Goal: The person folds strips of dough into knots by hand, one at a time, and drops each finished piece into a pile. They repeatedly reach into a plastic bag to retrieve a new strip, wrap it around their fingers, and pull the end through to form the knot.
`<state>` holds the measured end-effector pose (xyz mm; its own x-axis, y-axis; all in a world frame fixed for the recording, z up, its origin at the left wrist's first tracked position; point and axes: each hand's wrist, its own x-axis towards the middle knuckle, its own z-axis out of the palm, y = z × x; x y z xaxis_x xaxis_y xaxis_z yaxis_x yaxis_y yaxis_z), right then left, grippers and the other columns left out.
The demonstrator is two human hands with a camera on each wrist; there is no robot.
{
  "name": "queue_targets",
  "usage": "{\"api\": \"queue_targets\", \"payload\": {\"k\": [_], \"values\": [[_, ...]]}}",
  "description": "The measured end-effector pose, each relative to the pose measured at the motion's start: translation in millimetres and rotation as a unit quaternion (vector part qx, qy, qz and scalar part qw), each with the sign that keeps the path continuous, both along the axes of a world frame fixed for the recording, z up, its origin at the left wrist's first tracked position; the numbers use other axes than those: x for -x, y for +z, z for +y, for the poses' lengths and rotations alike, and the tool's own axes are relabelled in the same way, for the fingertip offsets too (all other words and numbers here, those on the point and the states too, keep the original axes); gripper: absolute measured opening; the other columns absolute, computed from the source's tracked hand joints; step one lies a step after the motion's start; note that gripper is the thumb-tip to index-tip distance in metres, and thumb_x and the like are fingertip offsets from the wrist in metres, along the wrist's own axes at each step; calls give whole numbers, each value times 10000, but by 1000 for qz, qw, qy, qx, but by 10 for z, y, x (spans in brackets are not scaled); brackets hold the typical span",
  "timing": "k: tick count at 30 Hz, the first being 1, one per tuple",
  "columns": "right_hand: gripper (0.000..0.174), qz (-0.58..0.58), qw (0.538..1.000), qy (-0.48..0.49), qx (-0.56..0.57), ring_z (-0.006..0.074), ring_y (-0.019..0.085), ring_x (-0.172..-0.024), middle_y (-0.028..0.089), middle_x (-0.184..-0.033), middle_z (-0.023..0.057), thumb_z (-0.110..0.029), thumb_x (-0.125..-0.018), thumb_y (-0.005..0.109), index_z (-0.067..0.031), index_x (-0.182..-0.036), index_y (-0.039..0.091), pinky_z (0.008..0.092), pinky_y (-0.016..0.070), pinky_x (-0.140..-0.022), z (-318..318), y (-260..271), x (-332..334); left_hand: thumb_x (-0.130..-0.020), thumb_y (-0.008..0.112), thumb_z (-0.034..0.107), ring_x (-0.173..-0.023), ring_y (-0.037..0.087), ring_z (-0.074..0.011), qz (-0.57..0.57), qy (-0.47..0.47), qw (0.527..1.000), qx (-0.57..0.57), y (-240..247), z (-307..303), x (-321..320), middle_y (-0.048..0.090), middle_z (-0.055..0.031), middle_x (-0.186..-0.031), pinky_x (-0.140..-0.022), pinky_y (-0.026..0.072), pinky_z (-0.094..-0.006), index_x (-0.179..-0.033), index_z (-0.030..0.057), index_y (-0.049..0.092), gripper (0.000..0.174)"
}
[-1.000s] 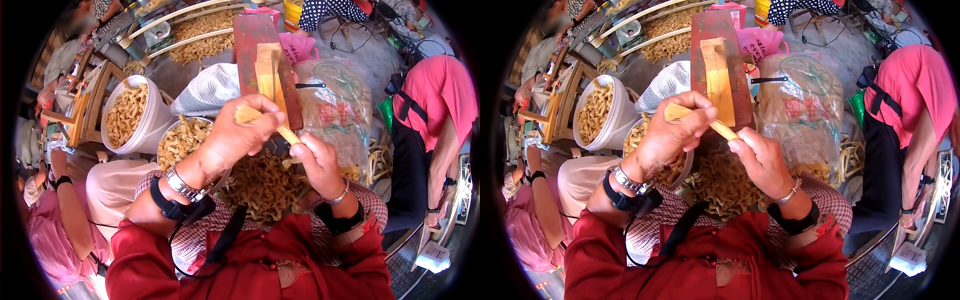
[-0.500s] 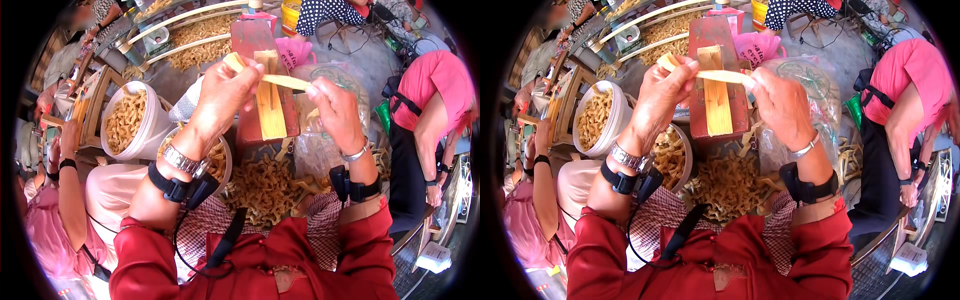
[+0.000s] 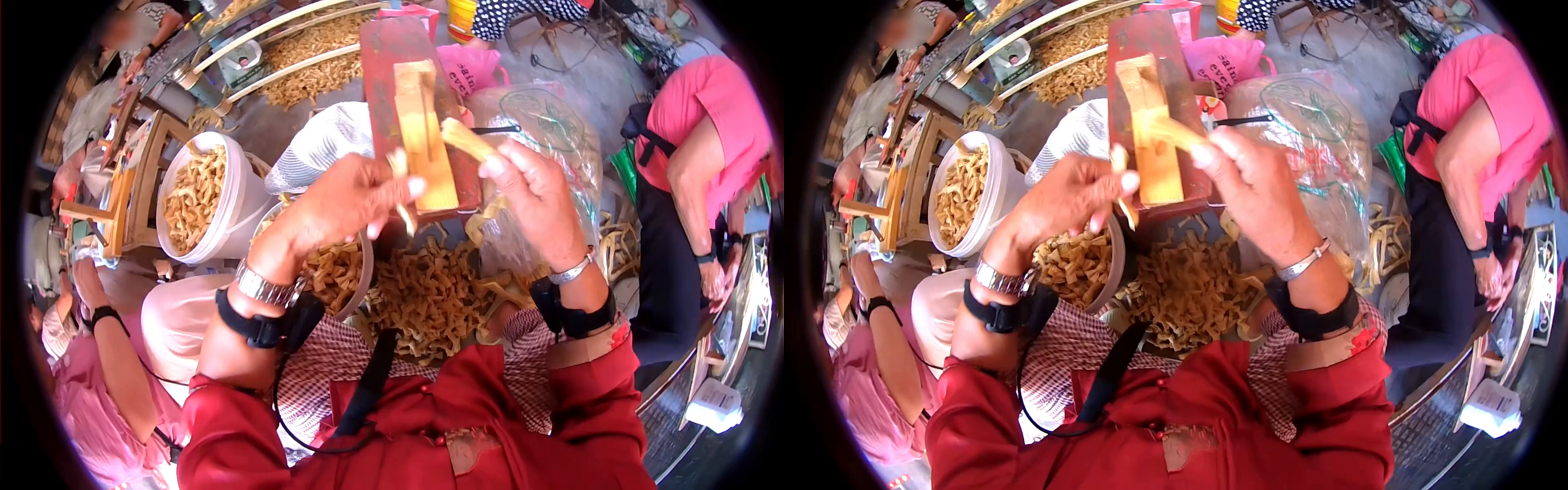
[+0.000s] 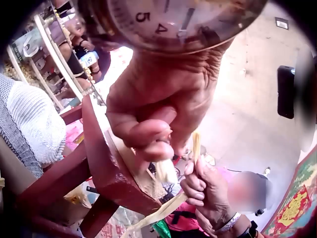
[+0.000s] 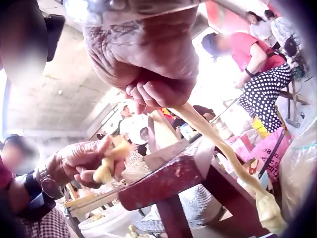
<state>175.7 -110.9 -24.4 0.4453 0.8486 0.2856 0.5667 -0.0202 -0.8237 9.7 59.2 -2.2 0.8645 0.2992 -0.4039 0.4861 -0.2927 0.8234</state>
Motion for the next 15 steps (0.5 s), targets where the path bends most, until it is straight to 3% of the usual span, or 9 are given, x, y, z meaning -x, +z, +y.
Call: {"api": "queue_targets", "payload": {"k": [2, 4, 5, 6, 8, 10, 12, 14, 15], "values": [[223, -23, 998, 21, -56, 178, 518, -535, 527, -615, 81, -234, -924, 536, -21, -869, 571, 311, 415, -504, -48, 25, 141, -889, 526, 519, -385, 443, -62, 37, -82, 995, 29, 59, -126, 7, 503, 5, -479, -356, 318, -205, -830, 37, 638, 498], [158, -42, 995, 41, -79, 220, 581, -554, 590, -656, 81, -208, -896, 558, -52, -881, 574, 335, 435, -482, -101, 15, 337, -892, 511, 529, -442, 487, -71, 94, -92, 990, 48, -41, -231, 35, 558, -13, -557, -397, 353, -199, -902, 36, 625, 506], [145, -29, 990, 89, -103, 204, 569, -559, 573, -658, 64, -198, -887, 569, -55, -869, 581, 320, 434, -493, -127, -16, 445, -914, 485, 508, -521, 527, -83, -26, -141, 980, 140, -323, -176, 184, 598, -35, -657, -442, 395, -214, -940, 40, 609, 485], [133, -16, 982, 136, -128, 187, 558, -563, 555, -660, 48, -188, -878, 579, -57, -856, 589, 305, 433, -504, -152, -51, 556, -941, 450, 476, -609, 561, -94, 37, -159, 976, 146, -66, -302, 82, 619, -49, -731, -523, 443, -232, -902, 38, 606, 466], [137, -125, 965, 152, -172, 211, 569, -572, 536, -633, 29, -205, -831, 616, -96, -773, 556, 325, 431, -479, -196, -118, 810, -931, 477, 470, -589, 560, -94, 17, -52, 966, 253, -362, -478, 29, 605, -12, -681, -559, 457, -211, -881, 39, 623, 458], [192, -113, 960, 184, -181, 191, 551, -554, 503, -616, 28, -227, -799, 635, -103, -723, 510, 325, 411, -469, -262, -208, 1032, -919, 512, 460, -590, 546, -85, 34, 61, 936, 344, -370, -733, -37, 603, 14, -698, -574, 464, -218, -908, 30, 633, 446], [211, -80, 954, 210, -201, 203, 531, -554, 493, -615, 37, -220, -791, 638, -87, -722, 490, 339, 373, -466, -284, -342, 1193, -899, 580, 393, -626, 543, -67, 89, 49, 894, 436, -373, -762, -56, 596, 5, -727, -573, 458, -212, -957, 27, 628, 374], [212, -15, 953, 245, -179, 218, 522, -561, 483, -633, 41, -207, -780, 656, -86, -724, 492, 350, 382, -491, -352, -346, 1263, -886, 614, 341, -636, 541, -59, 73, 43, 881, 466, -437, -727, -86, 592, -3, -726, -573, 454, -204, -972, 27, 620, 325], [205, -22, 958, 213, -191, 222, 523, -568, 485, -646, 46, -200, -781, 659, -82, -732, 499, 348, 389, -495, -376, -308, 1251, -879, 631, 315, -640, 540, -55, 63, 42, 874, 481, -466, -702, -105, 590, -7, -726, -573, 452, -200, -979, 27, 616, 305]]}}
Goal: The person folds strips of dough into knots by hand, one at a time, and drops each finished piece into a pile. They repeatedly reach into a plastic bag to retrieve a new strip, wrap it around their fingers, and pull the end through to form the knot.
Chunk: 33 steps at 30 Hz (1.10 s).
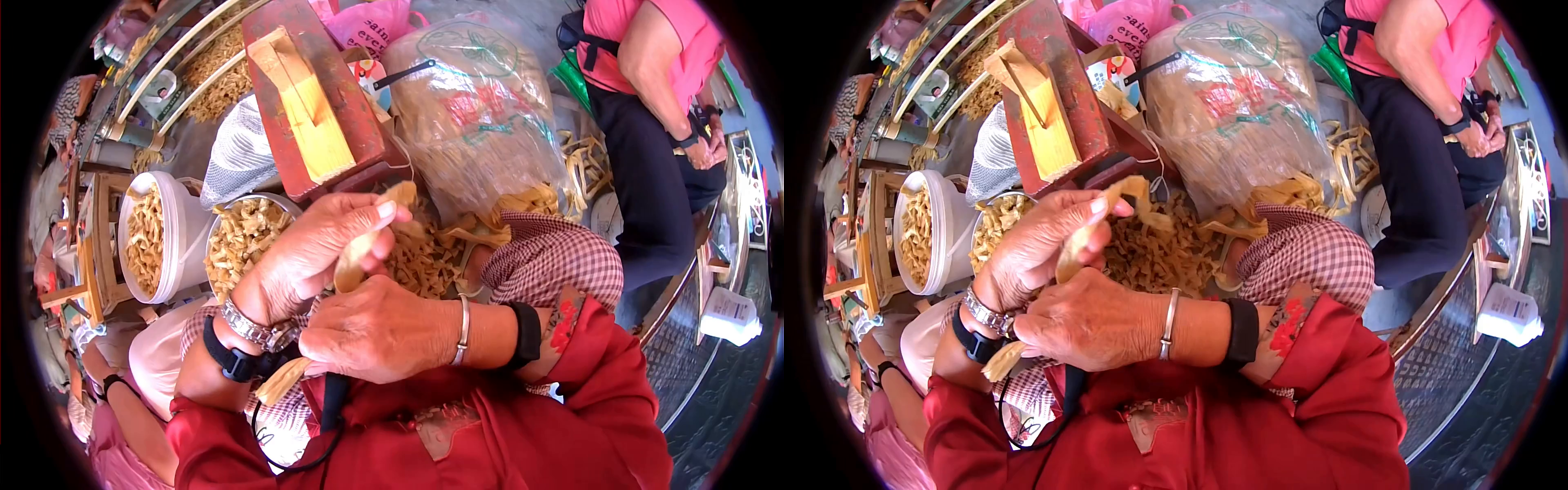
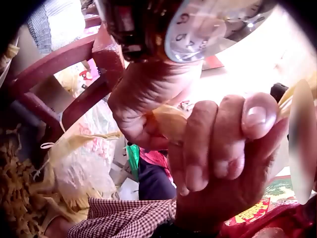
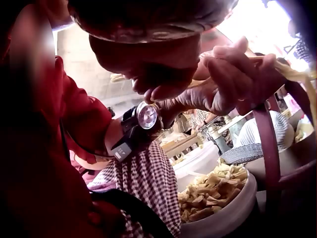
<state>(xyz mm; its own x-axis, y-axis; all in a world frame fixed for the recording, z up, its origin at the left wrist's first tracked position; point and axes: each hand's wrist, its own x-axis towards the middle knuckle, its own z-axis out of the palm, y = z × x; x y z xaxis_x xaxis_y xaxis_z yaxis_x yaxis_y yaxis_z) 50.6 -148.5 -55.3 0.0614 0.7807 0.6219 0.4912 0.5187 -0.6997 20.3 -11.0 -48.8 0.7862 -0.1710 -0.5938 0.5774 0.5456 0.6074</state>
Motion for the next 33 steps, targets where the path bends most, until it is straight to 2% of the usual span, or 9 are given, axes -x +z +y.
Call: {"api": "queue_targets", "payload": {"k": [5, 7, 8, 11, 14, 17, 22, 29, 33], "values": [[172, 1, 961, -253, -110, 280, 542, -617, 479, -730, 101, -191, -850, 588, -71, -778, 488, 381, 423, -542, 57, -65, -419, -920, 556, 109, -706, 538, -42, -153, 74, 974, -146, 65, -71, 16, 605, 14, -813, -620, 460, -186, -940, 30, 630, 110], [165, 269, 917, -279, 96, 297, 523, -595, 479, -709, 128, -173, -905, 522, -42, -811, 485, 377, 424, -554, -22, 60, -494, -930, 541, 109, -718, 520, -32, -110, -70, 959, -252, 262, -42, -32, 602, 29, -819, -643, 445, -185, -924, 25, 640, 130], [253, 263, 909, -282, 155, 59, 540, -601, 597, -798, 52, -217, -978, 414, 8, -954, 529, 216, 448, -512, -24, -1, -577, -945, 513, 106, -707, 499, -28, -138, -80, 938, -307, 269, -31, -18, 591, 44, -806, -646, 435, -206, -930, 27, 642, 152], [233, 350, 883, -235, 206, 39, 449, -531, 500, -680, -9, -223, -958, 438, -21, -906, 541, 203, 372, -462, 16, -53, -606, -905, 542, 43, -685, 530, -101, -229, -20, 866, -443, 327, -47, 16, 583, -12, -774, -662, 443, -250, -916, 2, 612, 82], [283, 367, 901, -176, 151, 103, 380, -558, 413, -585, 54, -207, -920, 462, 30, -773, 514, 314, 357, -514, 83, -90, -650, -751, 629, -51, -804, 604, -298, -314, 14, 658, -684, 407, 1, 30, 579, -137, -924, -655, 485, -333, -893, 12, 590, 160], [309, 349, 902, -126, 221, 78, 378, -558, 396, -559, 40, -209, -898, 454, 37, -724, 523, 298, 353, -513, 54, 43, -754, -775, 655, 10, -854, 597, -192, -386, 38, 560, -732, 431, -33, 12, 572, -119, -1033, -724, 477, -287, -874, -9, 598, 115], [314, 300, 903, -77, 296, 39, 391, -533, 447, -608, -23, -280, -915, 434, -19, -808, 571, 206, 317, -474, 15, 66, -835, -783, 629, 11, -804, 620, -300, -409, 9, 536, -738, 387, 20, 37, 590, -113, -984, -649, 506, -334, -877, 35, 569, 115], [280, 132, 974, -170, 68, 148, 537, -650, 533, -716, 86, -285, -940, 519, -7, -965, 539, 294, 431, -591, 65, 38, -791, -877, 612, 83, -788, 600, -76, -272, 155, 912, -266, 421, 30, 50, 652, -23, -903, -724, 491, -231, -1065, 18, 604, 199], [255, 169, 966, -150, 124, 162, 562, -674, 552, -763, 96, -255, -962, 475, -6, -987, 525, 286, 441, -607, -4, 176, -778, -875, 624, 241, -943, 594, -133, -272, 148, 940, -144, 396, 68, 47, 628, -50, -1044, -867, 468, -292, -1191, 15, 547, 395]]}}
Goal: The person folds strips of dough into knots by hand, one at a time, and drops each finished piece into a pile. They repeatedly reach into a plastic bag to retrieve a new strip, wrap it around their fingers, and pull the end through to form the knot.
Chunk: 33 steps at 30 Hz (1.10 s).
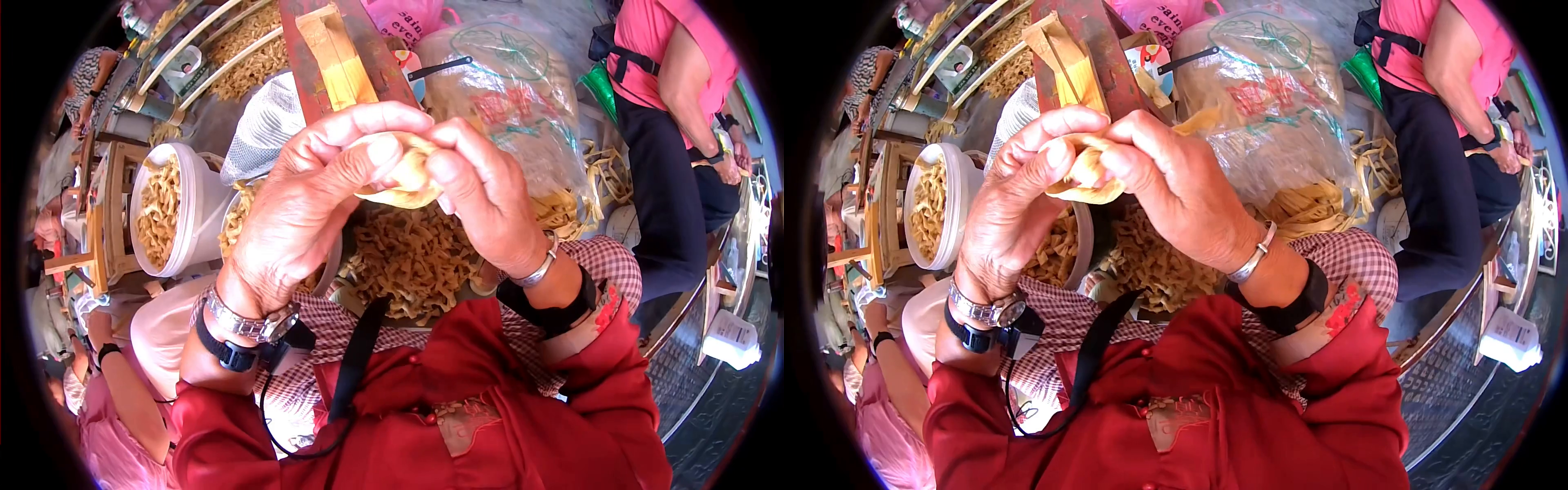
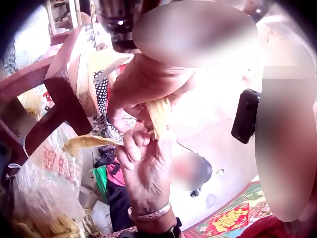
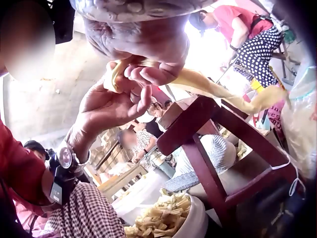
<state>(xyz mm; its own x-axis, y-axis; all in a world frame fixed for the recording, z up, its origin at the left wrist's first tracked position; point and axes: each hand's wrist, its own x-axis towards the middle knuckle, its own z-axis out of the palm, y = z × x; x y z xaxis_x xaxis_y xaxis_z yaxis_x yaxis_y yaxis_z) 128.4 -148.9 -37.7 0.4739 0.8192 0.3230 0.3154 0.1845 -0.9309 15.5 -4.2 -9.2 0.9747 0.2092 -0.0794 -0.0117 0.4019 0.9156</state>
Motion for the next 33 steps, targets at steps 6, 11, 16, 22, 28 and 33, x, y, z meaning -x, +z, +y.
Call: {"api": "queue_targets", "payload": {"k": [6, 11, 16, 22, 28, 33], "values": [[289, 90, 996, 24, 14, 128, 535, -675, 551, -771, 79, -276, -976, 447, 0, -947, 527, 263, 431, -606, -65, -66, -45, -854, 644, 216, -1043, 557, -167, -17, -48, 987, -152, 72, -26, -28, 573, -79, -1164, -931, 428, -306, -1263, 2, 498, 484], [252, 66, 998, 7, 23, 117, 565, -736, 582, -836, 85, -252, -972, 462, -4, -982, 502, 255, 451, -636, -9, -125, 15, -929, 548, 300, -958, 541, -152, -38, 9, 929, -367, -123, -118, -52, 566, -90, -1115, -861, 442, -279, -1281, 11, 494, 459], [271, 116, 993, -21, -1, 122, 604, -773, 625, -877, 119, -231, -960, 486, -18, -1111, 414, 261, 473, -648, 25, -137, 32, -976, 435, 360, -841, 566, -115, 63, -31, 976, -204, -18, -86, -10, 609, -62, -1016, -772, 473, -256, -1268, 27, 516, 450], [327, 6, 997, -79, -4, 150, 612, -771, 625, -853, 114, -313, -970, 439, -25, -1123, 413, 286, 480, -656, -4, -215, -27, -985, 404, 352, -851, 598, -144, 33, -32, 993, -107, -142, -130, -3, 620, -79, -981, -783, 508, -294, -1175, -10, 563, 439], [338, 114, 985, -124, 24, 103, 505, -661, 557, -825, 43, -342, -977, 412, -27, -970, 532, 250, 424, -594, -106, -206, -53, -973, 392, 381, -794, 586, -183, 10, -87, 989, 121, -65, -62, -60, 571, -135, -982, -796, 532, -468, -1116, -87, 532, 509], [336, 23, 991, -126, 43, 79, 426, -607, 499, -692, -2, -328, -955, 483, -31, -816, 556, 232, 363, -535, -187, -197, -176, -979, 385, 363, -726, 514, -143, -1, -61, 982, 179, -92, 19, -33, 562, -109, -980, -820, 515, -465, -1089, -77, 541, 480]]}}
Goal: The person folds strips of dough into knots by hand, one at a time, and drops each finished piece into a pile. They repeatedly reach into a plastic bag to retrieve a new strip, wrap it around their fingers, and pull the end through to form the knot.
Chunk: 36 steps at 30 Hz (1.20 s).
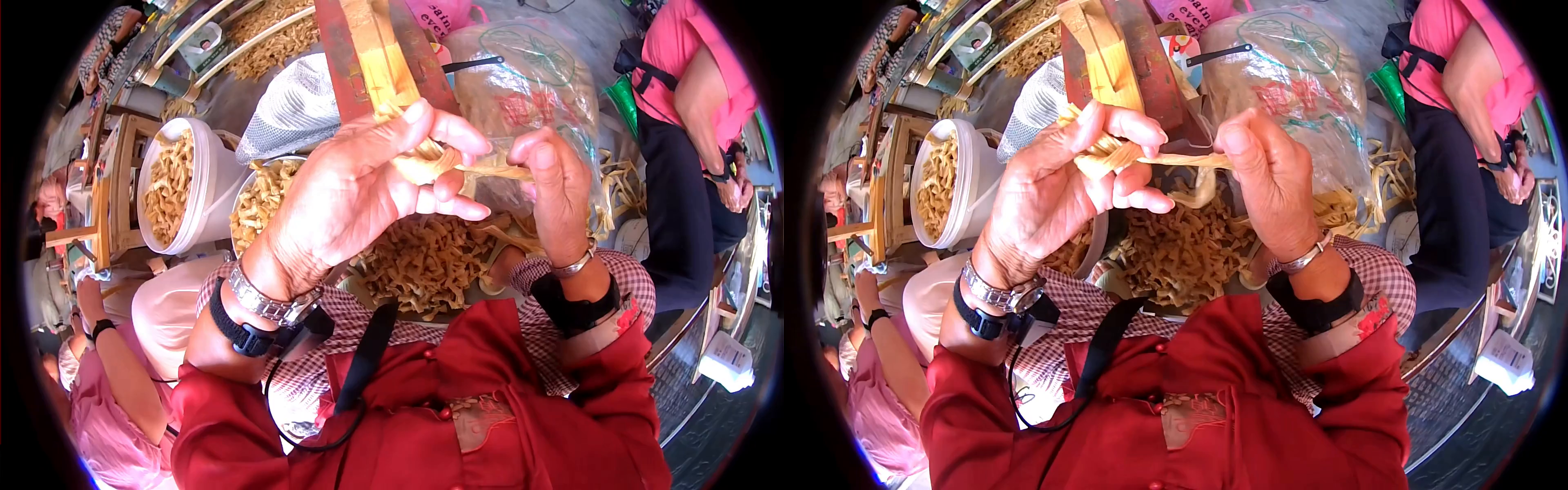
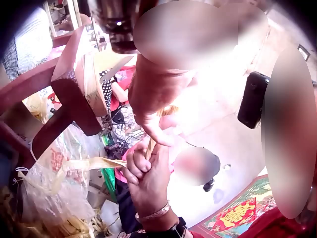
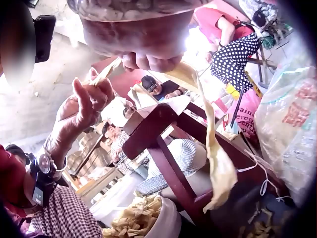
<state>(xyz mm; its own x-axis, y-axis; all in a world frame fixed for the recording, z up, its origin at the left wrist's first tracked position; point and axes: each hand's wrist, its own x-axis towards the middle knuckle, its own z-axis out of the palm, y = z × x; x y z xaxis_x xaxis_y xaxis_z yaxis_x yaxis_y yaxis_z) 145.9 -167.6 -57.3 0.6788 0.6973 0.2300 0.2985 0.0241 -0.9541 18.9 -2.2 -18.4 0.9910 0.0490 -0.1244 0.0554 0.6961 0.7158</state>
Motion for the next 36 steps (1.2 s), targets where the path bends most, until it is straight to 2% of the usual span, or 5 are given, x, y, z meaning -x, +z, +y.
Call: {"api": "queue_targets", "payload": {"k": [13, 18, 21, 28, 36], "values": [[215, -110, 994, 12, 23, 57, 411, -556, 482, -606, -8, -186, -853, 667, -18, -755, 576, 224, 340, -498, 27, -33, -13, -988, 369, 320, -756, 571, -167, -14, 63, 998, 16, 79, 190, 80, 553, -100, -982, -785, 524, -422, -1096, -72, 539, 441], [165, -131, 991, 13, 34, 57, 436, -563, 512, -635, -5, -165, -846, 673, -16, -827, 604, 218, 357, -508, 62, -33, 10, -918, 453, 522, -520, 523, -107, 113, 120, 973, -162, 123, 81, 42, 538, -33, -635, -524, 526, -279, -1113, -49, 563, 613], [177, -145, 989, 17, 37, 59, 461, -572, 535, -649, 0, -178, -857, 660, -12, -856, 599, 218, 373, -515, 76, -87, 11, -931, 470, 465, -442, 468, -78, 171, 80, 939, -289, 97, 93, 75, 538, -25, -632, -446, 481, -225, -1062, -47, 585, 541], [203, 156, 975, 116, 106, 79, 517, -665, 577, -755, 38, -219, -932, 527, -24, -898, 574, 240, 403, -539, 156, 8, 185, -911, 569, 221, -426, 371, -25, 137, 101, 948, -268, 5, 59, 64, 504, 9, -641, -388, 345, -179, -955, 34, 590, 193], [255, -84, 980, 171, 65, 193, 492, -533, 487, -592, 85, -200, -924, 495, -7, -765, 541, 299, 388, -530, 76, 225, -61, -880, 532, 95, -491, 382, -38, 62, 185, 968, -156, 248, 223, 100, 492, 16, -647, -414, 353, -190, -905, 32, 586, 87]]}}
